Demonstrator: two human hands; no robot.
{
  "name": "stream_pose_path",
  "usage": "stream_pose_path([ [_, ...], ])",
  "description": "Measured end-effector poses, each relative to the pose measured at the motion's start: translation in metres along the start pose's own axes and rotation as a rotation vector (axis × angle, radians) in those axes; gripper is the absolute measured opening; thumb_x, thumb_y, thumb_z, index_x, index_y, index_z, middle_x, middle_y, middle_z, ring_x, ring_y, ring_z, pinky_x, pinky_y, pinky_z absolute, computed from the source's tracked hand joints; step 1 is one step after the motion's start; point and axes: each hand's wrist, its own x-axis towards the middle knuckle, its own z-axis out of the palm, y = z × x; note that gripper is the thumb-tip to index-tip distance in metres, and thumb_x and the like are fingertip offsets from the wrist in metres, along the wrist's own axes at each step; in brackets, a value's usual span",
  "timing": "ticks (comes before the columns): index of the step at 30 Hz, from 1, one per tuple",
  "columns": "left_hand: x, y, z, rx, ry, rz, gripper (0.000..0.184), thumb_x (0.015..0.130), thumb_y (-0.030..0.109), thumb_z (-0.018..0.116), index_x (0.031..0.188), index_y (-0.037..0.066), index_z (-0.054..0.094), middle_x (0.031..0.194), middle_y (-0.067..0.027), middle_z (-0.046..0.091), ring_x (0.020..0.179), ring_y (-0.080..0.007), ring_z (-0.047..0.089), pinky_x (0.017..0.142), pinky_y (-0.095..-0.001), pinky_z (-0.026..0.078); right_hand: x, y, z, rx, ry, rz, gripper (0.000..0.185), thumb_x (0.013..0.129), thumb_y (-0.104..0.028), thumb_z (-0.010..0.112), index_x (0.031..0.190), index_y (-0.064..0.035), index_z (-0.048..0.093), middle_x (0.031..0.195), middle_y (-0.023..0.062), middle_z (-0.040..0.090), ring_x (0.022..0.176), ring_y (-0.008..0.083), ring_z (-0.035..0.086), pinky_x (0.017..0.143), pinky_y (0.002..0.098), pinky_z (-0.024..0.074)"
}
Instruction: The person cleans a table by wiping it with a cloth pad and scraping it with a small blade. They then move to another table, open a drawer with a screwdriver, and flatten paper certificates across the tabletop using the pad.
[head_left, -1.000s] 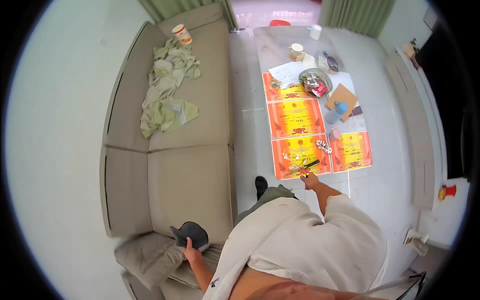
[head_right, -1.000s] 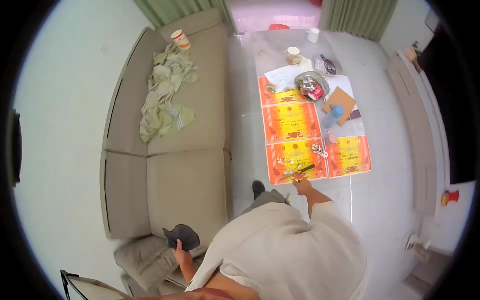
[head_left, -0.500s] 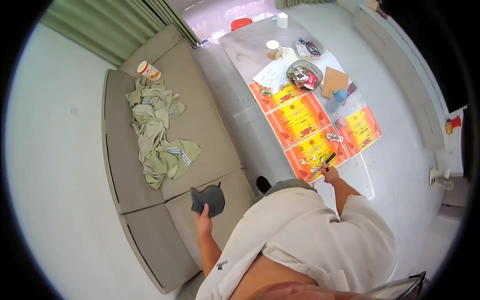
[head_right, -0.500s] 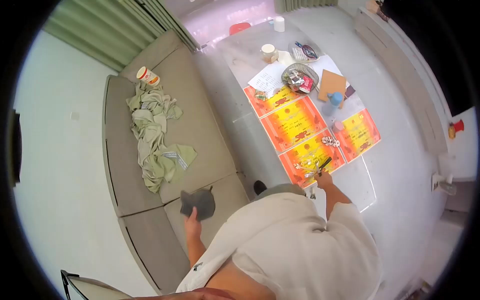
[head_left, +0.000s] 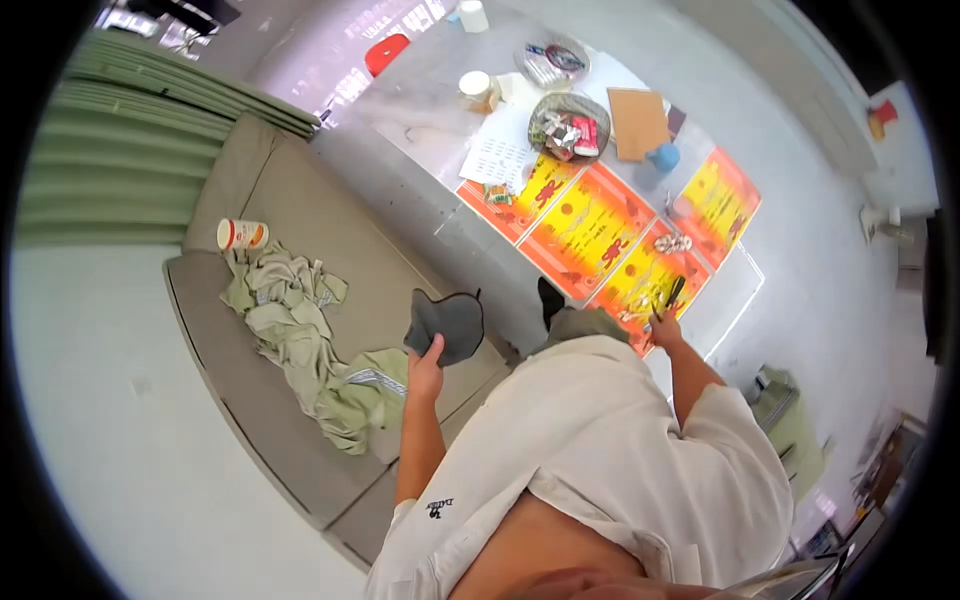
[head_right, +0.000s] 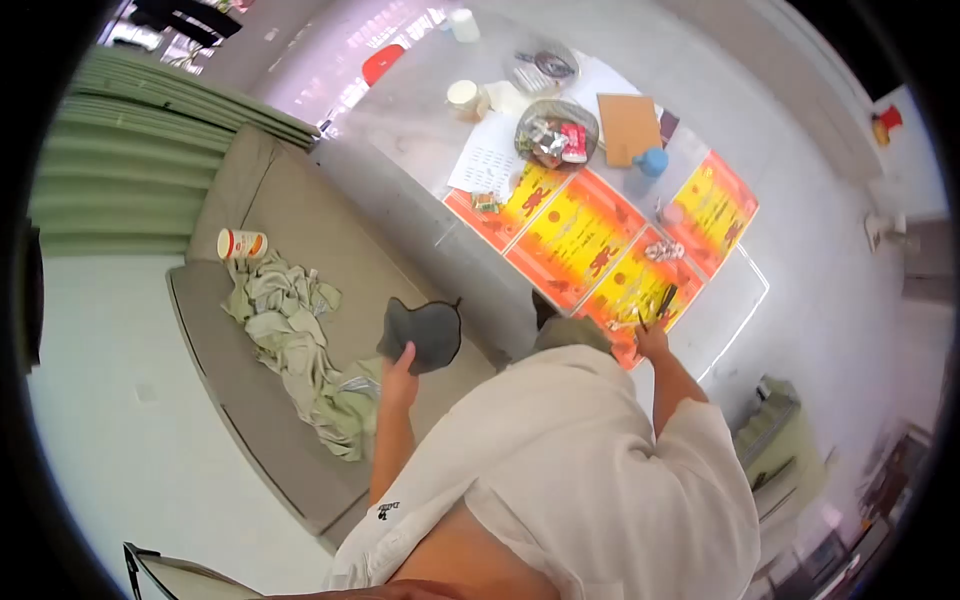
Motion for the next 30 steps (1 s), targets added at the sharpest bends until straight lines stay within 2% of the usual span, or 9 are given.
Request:
stream_pose_path([
  [4,0.042,0.051,0.017,-0.022,-0.117,-0.058,0.054,0.097,0.01,0.061,0.145,-0.003,0.039,0.142,-0.0116,0.05,0.128,-0.0232,0.049,0.11,-0.0352,0.037,0.02,-0.079,0.025,0.134,-0.24,0.252,0.033,0.093,-0.029,0.057,0.083,0.0014,0.063,0.057,0.0119,0.061,0.051,0.0205,0.064,0.049,0.034,0.0489],
  [8,0.091,0.087,0.029,0.039,-0.151,-0.091,0.054,0.099,0.018,0.061,0.144,-0.003,0.04,0.14,-0.0129,0.051,0.124,-0.0256,0.052,0.108,-0.0345,0.038,0.044,-0.116,0.054,0.055,-0.23,0.172,0.031,0.093,-0.028,0.057,0.082,0.0011,0.063,0.059,0.0113,0.063,0.052,0.0191,0.063,0.049,0.0331,0.0488],
  [12,0.167,0.093,0.023,0.225,-0.272,-0.188,0.056,0.098,0.016,0.062,0.145,-0.002,0.038,0.144,-0.0113,0.049,0.128,-0.0259,0.049,0.11,-0.0352,0.036,0.057,-0.135,0.096,0.069,-0.194,0.137,0.025,0.094,-0.023,0.057,0.089,0.001,0.064,0.062,0.0112,0.064,0.053,0.0185,0.063,0.05,0.033,0.0492],
  [16,0.248,0.079,0.021,-0.012,-0.374,-0.497,0.056,0.097,0.009,0.062,0.147,0.001,0.038,0.145,-0.0117,0.046,0.131,-0.0262,0.047,0.112,-0.0394,0.035,0.045,-0.2,0.13,0.302,-0.056,0.42,0.026,0.097,-0.023,0.057,0.1,0.0029,0.063,0.066,0.0112,0.066,0.053,0.0185,0.064,0.052,0.0323,0.0515],
  [18,0.274,0.075,0.02,0.06,-0.407,-0.557,0.056,0.097,0.009,0.061,0.147,0.001,0.038,0.145,-0.0121,0.047,0.131,-0.0268,0.047,0.112,-0.0403,0.036,0.043,-0.243,0.141,0.556,-0.106,0.62,0.025,0.093,-0.02,0.058,0.099,0.0023,0.067,0.079,0.0149,0.069,0.067,0.0217,0.069,0.058,0.0353,0.0546],
  [22,0.3,0.085,0.045,0.215,-0.555,-0.622,0.053,0.099,0.009,0.057,0.147,0.001,0.036,0.145,-0.0117,0.046,0.133,-0.0298,0.045,0.113,-0.044,0.034,0.066,-0.243,0.213,0.788,-0.068,0.616,0.03,0.097,-0.021,0.054,0.115,0.002,0.063,0.081,0.0138,0.069,0.064,0.0194,0.068,0.056,0.034,0.0553],
  [24,0.307,0.083,0.053,0.23,-0.596,-0.637,0.053,0.099,0.008,0.056,0.148,0.004,0.035,0.146,-0.0109,0.045,0.133,-0.0294,0.044,0.113,-0.045,0.034,0.086,-0.234,0.245,0.865,-0.091,0.521,0.036,0.097,-0.021,0.055,0.127,-0.0004,0.056,0.091,0.0142,0.07,0.068,0.0207,0.068,0.062,0.0349,0.0566],
  [28,0.303,0.067,0.069,0.263,-0.634,-0.637,0.053,0.099,0.005,0.054,0.148,0.007,0.034,0.145,-0.0099,0.046,0.133,-0.0288,0.045,0.112,-0.0455,0.035,0.091,-0.307,0.201,1.168,-0.103,0.495,0.054,0.101,-0.023,0.055,0.148,-0.0055,0.035,0.109,0.0157,0.067,0.087,0.0225,0.068,0.08,0.037,0.0565],
  [30,0.291,0.056,0.079,0.273,-0.647,-0.618,0.052,0.099,0.005,0.053,0.147,0.007,0.035,0.144,-0.0098,0.047,0.132,-0.0284,0.045,0.112,-0.0456,0.036,0.086,-0.296,0.2,1.078,-0.107,0.553,0.048,0.098,-0.024,0.057,0.141,-0.0059,0.045,0.108,0.015,0.068,0.089,0.0241,0.068,0.077,0.0369,0.0555],
])
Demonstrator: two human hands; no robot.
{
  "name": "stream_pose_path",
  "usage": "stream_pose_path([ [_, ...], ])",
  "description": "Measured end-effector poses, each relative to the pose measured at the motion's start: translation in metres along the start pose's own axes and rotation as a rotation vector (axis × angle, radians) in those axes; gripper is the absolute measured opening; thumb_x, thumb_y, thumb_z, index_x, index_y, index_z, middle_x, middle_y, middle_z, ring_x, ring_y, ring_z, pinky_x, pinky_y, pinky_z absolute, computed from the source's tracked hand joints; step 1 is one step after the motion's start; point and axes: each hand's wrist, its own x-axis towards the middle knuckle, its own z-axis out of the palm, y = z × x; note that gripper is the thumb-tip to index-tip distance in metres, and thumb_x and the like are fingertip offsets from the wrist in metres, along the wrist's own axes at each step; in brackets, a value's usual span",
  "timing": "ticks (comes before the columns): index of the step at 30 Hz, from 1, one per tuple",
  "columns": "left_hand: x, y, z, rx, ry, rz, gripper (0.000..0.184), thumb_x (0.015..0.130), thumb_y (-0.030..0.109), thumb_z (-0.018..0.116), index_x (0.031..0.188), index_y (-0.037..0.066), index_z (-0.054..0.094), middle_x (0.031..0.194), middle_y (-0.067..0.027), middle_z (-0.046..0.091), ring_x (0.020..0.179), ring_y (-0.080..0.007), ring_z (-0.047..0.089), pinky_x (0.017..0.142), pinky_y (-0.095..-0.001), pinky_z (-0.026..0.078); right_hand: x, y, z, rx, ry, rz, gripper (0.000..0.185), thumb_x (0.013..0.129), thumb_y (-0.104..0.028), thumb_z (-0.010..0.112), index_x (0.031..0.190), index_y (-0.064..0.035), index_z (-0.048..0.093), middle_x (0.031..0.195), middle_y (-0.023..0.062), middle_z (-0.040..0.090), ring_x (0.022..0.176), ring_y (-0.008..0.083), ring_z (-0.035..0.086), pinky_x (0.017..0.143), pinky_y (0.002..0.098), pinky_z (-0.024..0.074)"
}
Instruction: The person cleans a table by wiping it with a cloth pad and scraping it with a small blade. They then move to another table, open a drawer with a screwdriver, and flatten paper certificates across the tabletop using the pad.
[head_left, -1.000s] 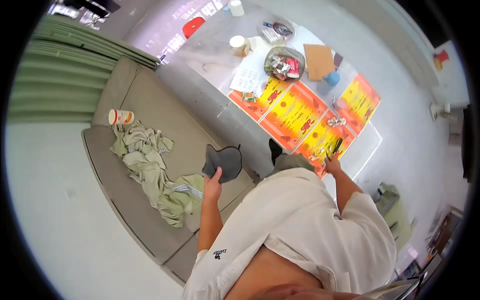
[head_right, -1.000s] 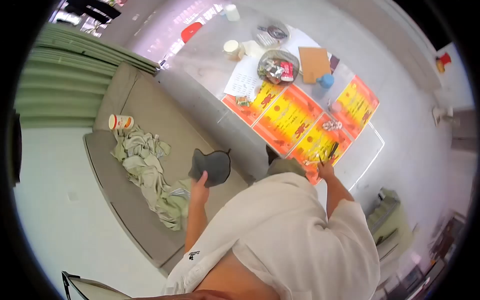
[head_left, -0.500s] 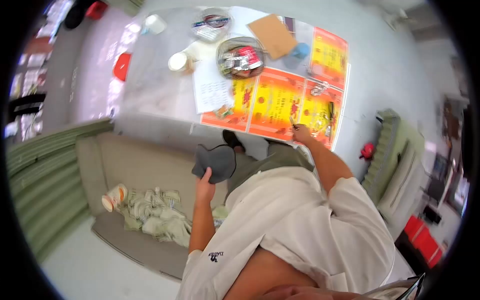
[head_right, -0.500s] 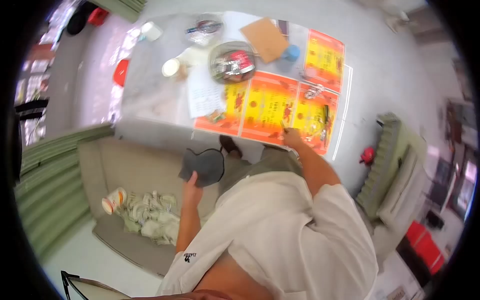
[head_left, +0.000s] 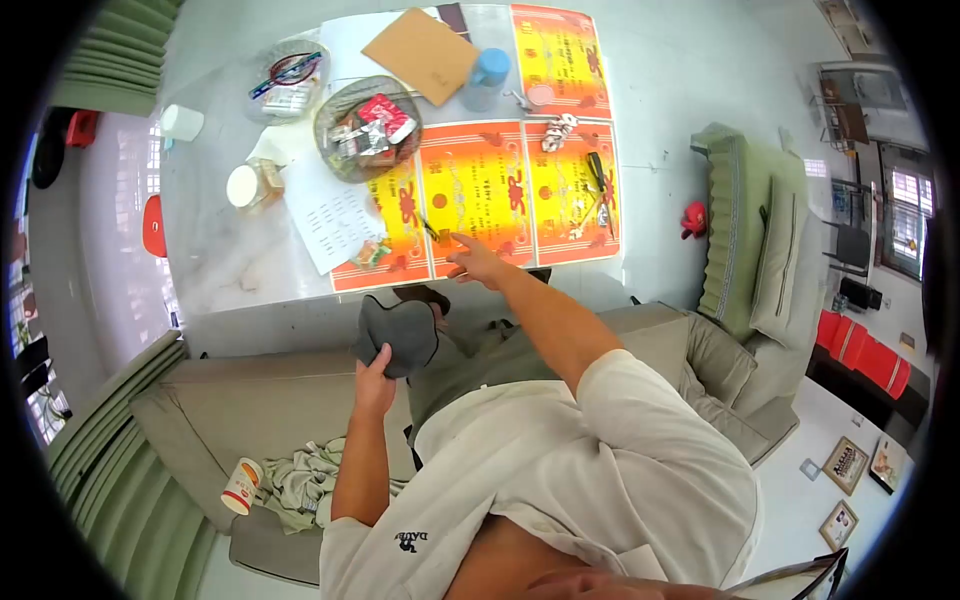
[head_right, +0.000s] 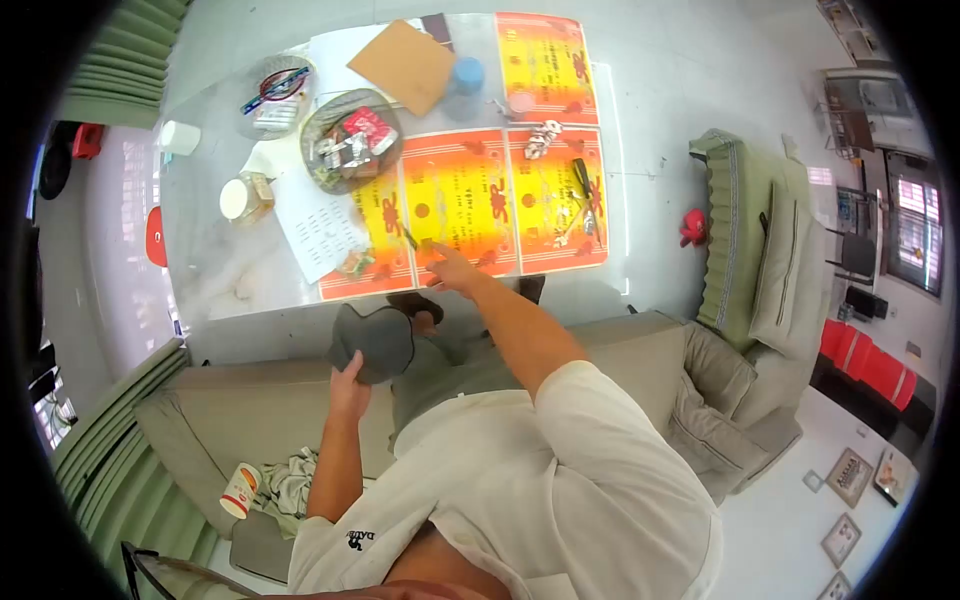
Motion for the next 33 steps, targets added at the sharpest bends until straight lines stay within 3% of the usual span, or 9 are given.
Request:
stream_pose_path([
  [4,0.017,-0.033,0.033,-0.03,-0.059,-0.032,0.051,0.099,0.005,0.054,0.147,0.008,0.036,0.143,-0.0109,0.047,0.131,-0.0285,0.047,0.109,-0.048,0.04,0.01,0.032,-0.063,-0.627,0.008,-0.142,0.039,0.094,-0.028,0.062,0.123,-0.0029,0.061,0.106,0.0161,0.069,0.092,0.0305,0.068,0.082,0.0423,0.0534],
  [5,0.024,-0.047,0.039,-0.015,-0.032,-0.029,0.051,0.098,0.006,0.055,0.146,0.008,0.038,0.141,-0.0115,0.049,0.128,-0.0293,0.049,0.108,-0.0491,0.041,0.003,0.044,-0.084,-0.722,0.126,-0.284,0.038,0.09,-0.034,0.064,0.109,-0.0011,0.067,0.104,0.0185,0.069,0.092,0.0356,0.066,0.084,0.046,0.0516],
  [11,0.052,-0.115,0.109,0.036,-0.033,-0.164,0.053,0.096,0.003,0.058,0.146,0.006,0.039,0.141,-0.0095,0.05,0.129,-0.0276,0.049,0.109,-0.0451,0.04,-0.042,0.072,-0.246,-0.69,0.658,-0.298,0.025,0.084,-0.019,0.061,0.099,-0.0002,0.066,0.095,0.0233,0.068,0.093,0.0394,0.066,0.081,0.0481,0.0512],
  [13,0.065,-0.142,0.107,-0.026,-0.111,-0.206,0.054,0.096,0.004,0.059,0.146,0.008,0.04,0.142,-0.0096,0.049,0.13,-0.0275,0.048,0.11,-0.0451,0.039,-0.036,0.097,-0.303,-0.809,0.893,-0.362,0.026,0.084,-0.021,0.07,0.1,-0.0015,0.068,0.087,0.0153,0.07,0.08,0.0317,0.068,0.072,0.0422,0.0529],
  [15,0.064,-0.157,0.112,-0.009,-0.091,-0.232,0.054,0.096,0.004,0.058,0.146,0.007,0.039,0.143,-0.0099,0.049,0.131,-0.0276,0.048,0.11,-0.0452,0.039,-0.046,0.079,-0.329,-0.759,0.877,-0.247,0.03,0.083,-0.021,0.071,0.106,-0.0025,0.066,0.087,0.015,0.071,0.079,0.031,0.068,0.073,0.04,0.0539],
  [20,0.068,-0.168,0.113,-0.016,-0.153,-0.188,0.047,0.098,0.009,0.054,0.143,0.003,0.042,0.139,-0.012,0.052,0.13,-0.031,0.049,0.112,-0.0494,0.037,-0.001,0.054,-0.366,-0.736,0.926,-0.469,0.025,0.087,-0.015,0.06,0.109,-0.0036,0.065,0.096,0.0202,0.069,0.089,0.04,0.066,0.077,0.0462,0.052],
  [25,0.101,-0.177,0.07,-0.145,-0.24,-0.153,0.05,0.097,0.008,0.056,0.145,0.006,0.041,0.144,-0.0128,0.049,0.134,-0.0315,0.046,0.114,-0.0517,0.034,0.026,0.031,-0.366,-1.005,0.855,-0.301,0.055,0.09,-0.018,0.057,0.143,-0.0291,0.046,0.098,0.015,0.071,0.087,0.038,0.068,0.075,0.0474,0.0532],
  [28,0.123,-0.186,0.046,-0.154,-0.333,-0.057,0.048,0.099,0.012,0.054,0.145,0.006,0.041,0.146,-0.013,0.048,0.135,-0.0322,0.045,0.114,-0.0531,0.033,0.039,0.039,-0.38,-0.838,0.844,-0.431,0.025,0.085,-0.023,0.07,0.107,-0.0108,0.072,0.082,0.015,0.07,0.077,0.0346,0.068,0.072,0.043,0.0533],
  [33,0.137,-0.211,-0.003,-0.236,-0.537,0.095,0.049,0.1,0.022,0.053,0.144,0.004,0.042,0.147,-0.0127,0.047,0.136,-0.0329,0.043,0.116,-0.0528,0.03,0.022,0.027,-0.391,-0.637,0.686,-0.636,0.037,0.068,-0.023,0.09,0.07,0.0013,0.063,0.069,0.0078,0.063,0.063,0.0156,0.059,0.06,0.0337,0.0488],
])
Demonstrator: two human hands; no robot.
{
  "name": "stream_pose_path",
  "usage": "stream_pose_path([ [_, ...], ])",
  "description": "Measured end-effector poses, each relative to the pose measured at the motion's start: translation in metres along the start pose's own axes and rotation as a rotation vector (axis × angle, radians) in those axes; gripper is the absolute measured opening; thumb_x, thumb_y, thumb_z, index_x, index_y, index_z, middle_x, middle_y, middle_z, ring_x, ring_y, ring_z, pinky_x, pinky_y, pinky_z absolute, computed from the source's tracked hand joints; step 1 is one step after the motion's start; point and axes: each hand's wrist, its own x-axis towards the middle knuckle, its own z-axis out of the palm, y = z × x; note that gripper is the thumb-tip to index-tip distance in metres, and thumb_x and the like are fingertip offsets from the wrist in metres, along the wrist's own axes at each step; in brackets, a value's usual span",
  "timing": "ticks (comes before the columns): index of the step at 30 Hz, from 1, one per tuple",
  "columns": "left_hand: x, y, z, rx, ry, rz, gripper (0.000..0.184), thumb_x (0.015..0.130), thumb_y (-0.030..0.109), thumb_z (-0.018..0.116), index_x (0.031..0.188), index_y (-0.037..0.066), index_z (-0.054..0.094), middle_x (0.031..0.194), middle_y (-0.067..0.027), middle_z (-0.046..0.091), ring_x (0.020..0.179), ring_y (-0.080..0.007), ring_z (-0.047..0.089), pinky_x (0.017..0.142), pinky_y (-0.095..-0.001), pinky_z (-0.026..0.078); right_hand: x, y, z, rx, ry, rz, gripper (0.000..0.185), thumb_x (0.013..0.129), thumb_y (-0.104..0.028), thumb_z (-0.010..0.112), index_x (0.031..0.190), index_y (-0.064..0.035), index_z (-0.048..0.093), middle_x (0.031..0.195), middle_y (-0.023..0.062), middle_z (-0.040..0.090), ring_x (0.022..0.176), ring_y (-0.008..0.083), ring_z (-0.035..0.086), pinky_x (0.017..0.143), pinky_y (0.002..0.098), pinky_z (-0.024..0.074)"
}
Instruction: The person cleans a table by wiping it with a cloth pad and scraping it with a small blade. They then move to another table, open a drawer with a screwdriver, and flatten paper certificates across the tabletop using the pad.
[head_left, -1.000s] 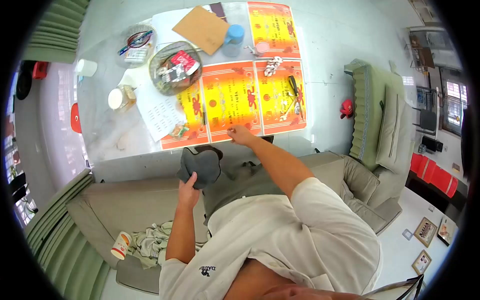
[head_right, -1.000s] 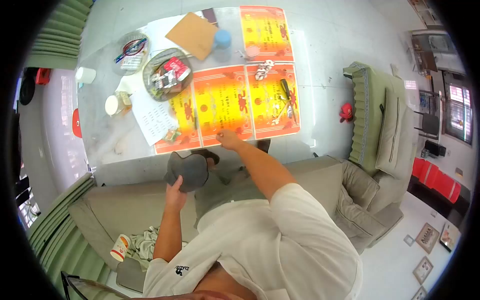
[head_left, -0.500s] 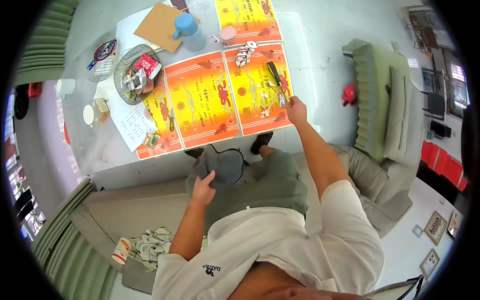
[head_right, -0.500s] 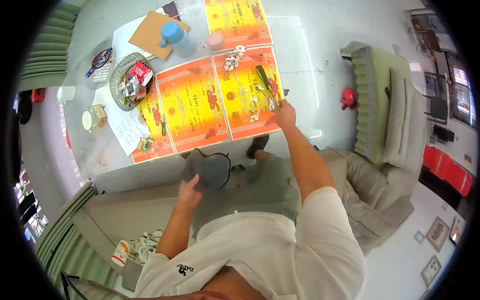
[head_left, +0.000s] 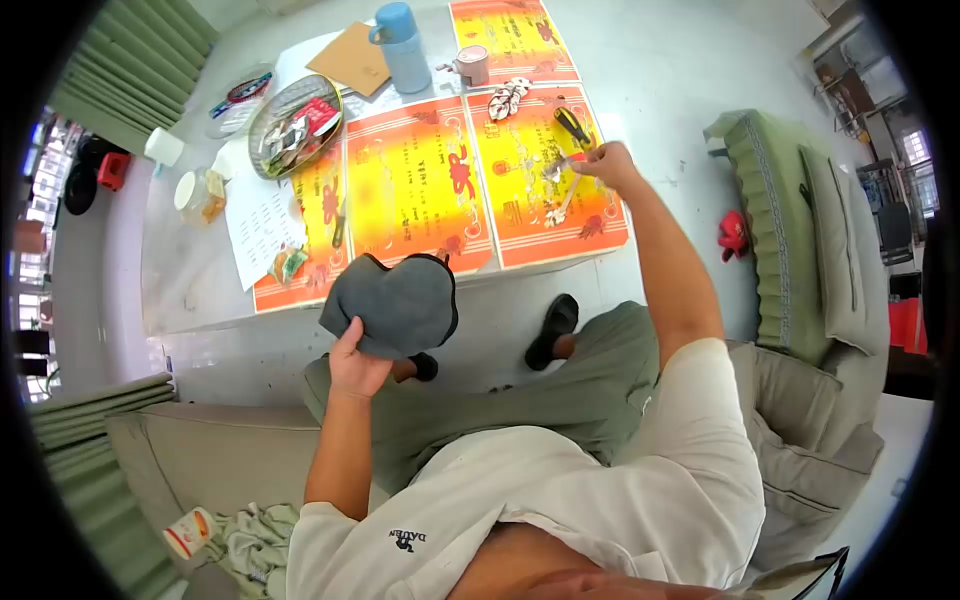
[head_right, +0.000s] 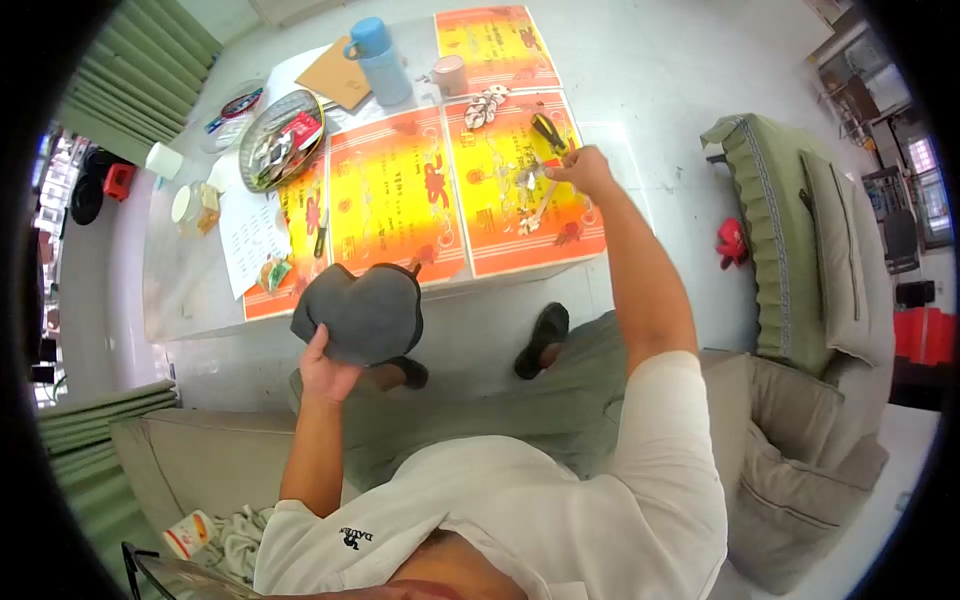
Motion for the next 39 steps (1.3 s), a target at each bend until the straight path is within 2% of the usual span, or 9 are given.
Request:
stream_pose_path([
  [2,-0.015,-0.007,-0.022,-0.007,-0.106,0.065,0.05,0.101,0.027,0.051,0.143,0.003,0.043,0.147,-0.0124,0.048,0.137,-0.032,0.043,0.116,-0.0515,0.028,-0.002,-0.001,0.002,0.068,0.04,0.011,0.038,0.065,-0.022,0.092,0.066,-0.0001,0.062,0.066,0.0068,0.062,0.054,0.0153,0.055,0.051,0.0339,0.0452],
  [7,-0.072,-0.023,-0.029,-0.09,-0.067,0.189,0.046,0.102,0.029,0.048,0.14,0.003,0.047,0.145,-0.0117,0.05,0.135,-0.0301,0.044,0.116,-0.0493,0.029,-0.064,-0.016,0.014,0.316,0.245,0.109,0.043,0.083,-0.033,0.079,0.062,-0.0025,0.058,0.053,0.0024,0.05,0.042,0.0092,0.038,0.038,0.0306,0.0302],
  [15,-0.11,0.009,-0.025,-0.109,-0.082,0.388,0.048,0.102,0.032,0.048,0.141,0.005,0.046,0.146,-0.011,0.049,0.136,-0.0303,0.044,0.115,-0.0497,0.031,-0.204,-0.026,0.076,0.889,0.21,-0.054,0.039,0.093,-0.031,0.07,0.066,-0.0074,0.054,0.052,-0.0017,0.042,0.042,0.0099,0.04,0.039,0.0276,0.0266],
  [18,-0.111,0.013,-0.043,-0.164,0.05,0.41,0.049,0.101,0.033,0.05,0.142,0.007,0.046,0.147,-0.0096,0.048,0.136,-0.0312,0.043,0.115,-0.0514,0.031,-0.223,0.015,0.161,1.16,0.083,0.118,0.05,0.1,-0.046,0.054,0.065,-0.0121,0.044,0.053,0.0006,0.041,0.046,0.014,0.043,0.043,0.0281,0.0307],
  [23,-0.115,0.019,-0.06,-0.127,-0.02,0.417,0.048,0.1,0.034,0.051,0.14,0.007,0.048,0.147,-0.0106,0.048,0.137,-0.0315,0.043,0.116,-0.0532,0.029,-0.238,0.003,0.229,1.514,-0.028,0.309,0.045,0.105,-0.045,0.041,0.087,-0.0061,0.055,0.065,0.0053,0.05,0.058,0.0181,0.052,0.044,0.0297,0.0367],
  [28,-0.116,0.018,-0.058,-0.188,0.046,0.451,0.049,0.099,0.033,0.054,0.14,0.007,0.049,0.147,-0.0115,0.048,0.138,-0.033,0.042,0.116,-0.0547,0.027,-0.22,0.095,0.307,1.056,-0.035,0.201,0.035,0.105,-0.033,0.042,0.089,-0.0057,0.056,0.064,0.0044,0.053,0.057,0.017,0.053,0.047,0.0309,0.038],
  [31,-0.119,0.018,-0.063,-0.173,0.09,0.459,0.051,0.099,0.033,0.054,0.142,0.007,0.047,0.149,-0.012,0.046,0.139,-0.0341,0.04,0.117,-0.0551,0.026,-0.235,0.131,0.322,0.355,-0.054,-0.034,0.028,0.102,-0.026,0.044,0.091,-0.0042,0.058,0.067,0.0062,0.058,0.055,0.0176,0.052,0.048,0.0311,0.0378],
  [35,-0.117,0.019,-0.067,-0.144,0.043,0.437,0.052,0.1,0.034,0.051,0.143,0.007,0.045,0.15,-0.0127,0.044,0.139,-0.0347,0.039,0.117,-0.0551,0.026,-0.222,0.102,0.334,1.144,-0.049,0.451,0.031,0.1,-0.026,0.041,0.091,-0.0021,0.059,0.071,0.01,0.062,0.059,0.0198,0.055,0.054,0.0322,0.0449],
  [39,-0.11,0.016,-0.063,-0.112,0.135,0.427,0.053,0.1,0.036,0.051,0.143,0.007,0.045,0.151,-0.0128,0.044,0.14,-0.0345,0.038,0.116,-0.0551,0.027,-0.192,0.106,0.359,1.538,0.185,0.81,0.035,0.106,-0.034,0.035,0.111,-0.0018,0.049,0.082,0.0166,0.064,0.064,0.0234,0.058,0.052,0.0303,0.0468],
])
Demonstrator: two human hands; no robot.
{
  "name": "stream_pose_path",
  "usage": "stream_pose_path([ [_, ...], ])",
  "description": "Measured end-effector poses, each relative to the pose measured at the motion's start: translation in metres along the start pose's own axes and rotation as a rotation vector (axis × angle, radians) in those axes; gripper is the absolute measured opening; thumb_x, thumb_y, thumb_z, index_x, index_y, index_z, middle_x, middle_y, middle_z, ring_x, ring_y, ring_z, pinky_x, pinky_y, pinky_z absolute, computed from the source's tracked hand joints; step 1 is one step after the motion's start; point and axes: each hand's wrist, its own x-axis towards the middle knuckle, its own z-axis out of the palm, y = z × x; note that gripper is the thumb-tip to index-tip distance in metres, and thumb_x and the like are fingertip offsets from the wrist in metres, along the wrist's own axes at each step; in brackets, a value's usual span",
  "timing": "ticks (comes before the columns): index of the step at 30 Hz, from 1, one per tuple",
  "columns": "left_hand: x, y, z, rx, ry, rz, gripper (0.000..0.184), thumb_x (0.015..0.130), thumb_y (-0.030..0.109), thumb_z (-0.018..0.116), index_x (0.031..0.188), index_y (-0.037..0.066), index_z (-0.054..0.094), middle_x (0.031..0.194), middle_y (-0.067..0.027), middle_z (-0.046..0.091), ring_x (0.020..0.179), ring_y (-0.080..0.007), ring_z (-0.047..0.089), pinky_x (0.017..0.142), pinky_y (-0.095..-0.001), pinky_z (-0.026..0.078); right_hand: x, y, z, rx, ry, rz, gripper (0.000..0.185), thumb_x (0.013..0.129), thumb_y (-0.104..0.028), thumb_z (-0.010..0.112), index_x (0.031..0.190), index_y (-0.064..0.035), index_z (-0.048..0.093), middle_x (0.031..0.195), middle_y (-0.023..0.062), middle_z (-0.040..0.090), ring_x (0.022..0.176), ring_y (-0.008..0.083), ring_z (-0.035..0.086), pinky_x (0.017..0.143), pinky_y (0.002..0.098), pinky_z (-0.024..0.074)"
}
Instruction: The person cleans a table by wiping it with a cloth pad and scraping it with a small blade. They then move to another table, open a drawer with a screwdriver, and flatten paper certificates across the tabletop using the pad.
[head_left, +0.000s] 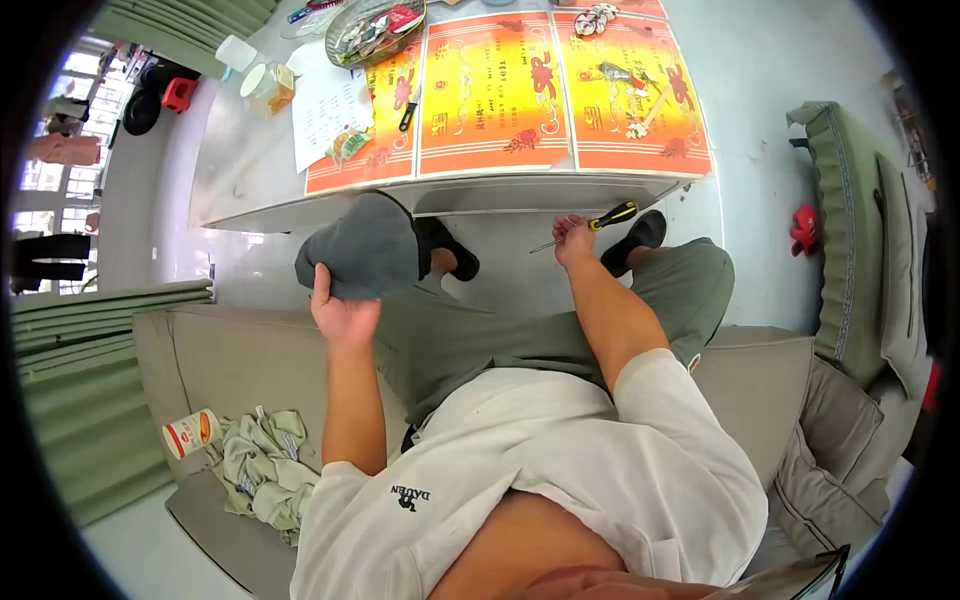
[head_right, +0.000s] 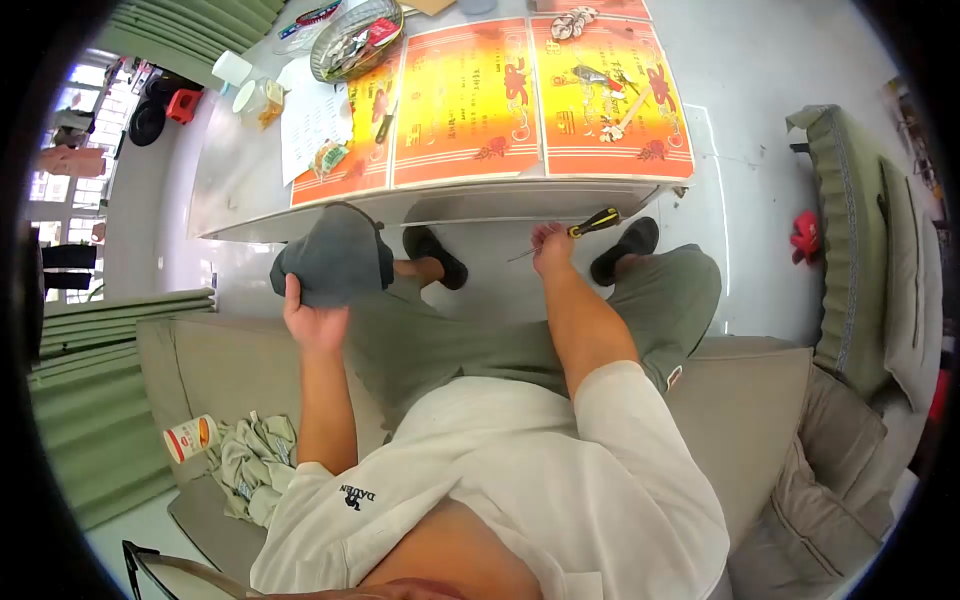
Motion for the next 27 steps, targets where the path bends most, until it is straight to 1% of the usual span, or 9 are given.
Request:
stream_pose_path([
  [4,0.003,-0.002,0.005,0.03,0.035,-0.012,0.054,0.099,0.037,0.051,0.144,0.006,0.045,0.151,-0.0132,0.043,0.14,-0.0349,0.038,0.117,-0.0547,0.026,0.025,0.012,-0.009,0.145,0.044,0.106,0.041,0.108,-0.036,0.029,0.127,-0.001,0.039,0.106,0.0261,0.063,0.086,0.0322,0.066,0.073,0.037,0.0606],
  [5,0.004,-0.001,0.005,0.048,0.03,-0.017,0.055,0.099,0.037,0.051,0.144,0.006,0.045,0.151,-0.0133,0.043,0.14,-0.035,0.038,0.117,-0.0545,0.026,0.031,0.016,-0.012,0.182,0.065,0.126,0.043,0.108,-0.036,0.029,0.13,-0.0013,0.04,0.12,0.0283,0.058,0.097,0.0364,0.065,0.084,0.0397,0.0601],
  [9,0.004,0.005,0.004,0.091,0.02,-0.024,0.054,0.1,0.035,0.05,0.145,0.005,0.043,0.152,-0.0132,0.042,0.141,-0.0347,0.036,0.118,-0.0545,0.024,0.051,0.037,-0.021,0.2,0.022,0.189,0.046,0.108,-0.039,0.031,0.134,-0.003,0.043,0.125,0.0233,0.058,0.107,0.0341,0.062,0.091,0.0403,0.0566],
  [12,0.01,0.007,0.005,0.134,0.049,0.007,0.056,0.101,0.035,0.048,0.147,0.005,0.04,0.154,-0.0124,0.039,0.142,-0.0339,0.035,0.118,-0.055,0.022,0.071,0.054,-0.018,0.241,0.035,0.227,0.046,0.107,-0.041,0.03,0.134,-0.006,0.045,0.125,0.0194,0.06,0.109,0.0318,0.062,0.092,0.04,0.055],
  [13,0.011,0.007,0.007,0.149,0.081,0.018,0.055,0.101,0.035,0.048,0.147,0.005,0.04,0.154,-0.0125,0.039,0.142,-0.0339,0.035,0.119,-0.055,0.022,0.075,0.058,-0.015,0.293,0.062,0.213,0.041,0.106,-0.034,0.037,0.134,-0.0062,0.048,0.113,0.0144,0.064,0.09,0.0245,0.065,0.076,0.0333,0.0566],
  [17,0.02,0.01,0.004,0.152,0.028,-0.017,0.055,0.101,0.034,0.047,0.147,0.005,0.041,0.154,-0.0128,0.039,0.142,-0.034,0.035,0.119,-0.0548,0.022,0.089,0.061,0.007,0.437,0.048,0.226,0.031,0.103,-0.033,0.046,0.118,-0.0096,0.059,0.109,0.009,0.064,0.086,0.0197,0.063,0.072,0.0338,0.0539],
  [20,0.03,0.005,0.014,0.17,0.232,0.054,0.056,0.101,0.034,0.047,0.147,0.005,0.04,0.155,-0.013,0.038,0.143,-0.0345,0.034,0.119,-0.055,0.022,0.075,0.055,0.027,0.493,0.004,0.152,0.03,0.1,-0.035,0.049,0.116,-0.0121,0.059,0.107,0.0043,0.064,0.09,0.0181,0.061,0.079,0.0339,0.0517],
  [24,0.042,0.002,0.019,0.189,0.139,0.018,0.057,0.101,0.034,0.048,0.148,0.004,0.038,0.155,-0.0132,0.038,0.143,-0.0344,0.034,0.119,-0.0553,0.022,0.061,0.048,0.035,0.475,0.001,0.202,0.038,0.098,-0.042,0.05,0.122,-0.0141,0.06,0.118,0.0009,0.063,0.108,0.0202,0.059,0.095,0.0385,0.0468],
  [27,0.043,-0.001,0.022,0.211,0.138,0.013,0.057,0.1,0.034,0.048,0.148,0.004,0.038,0.155,-0.0132,0.037,0.143,-0.0343,0.034,0.119,-0.0553,0.022,0.074,0.059,0.027,0.448,0.004,0.215,0.037,0.098,-0.042,0.047,0.125,-0.0206,0.058,0.124,-0.0034,0.06,0.113,0.0138,0.055,0.089,0.0342,0.0418],
])
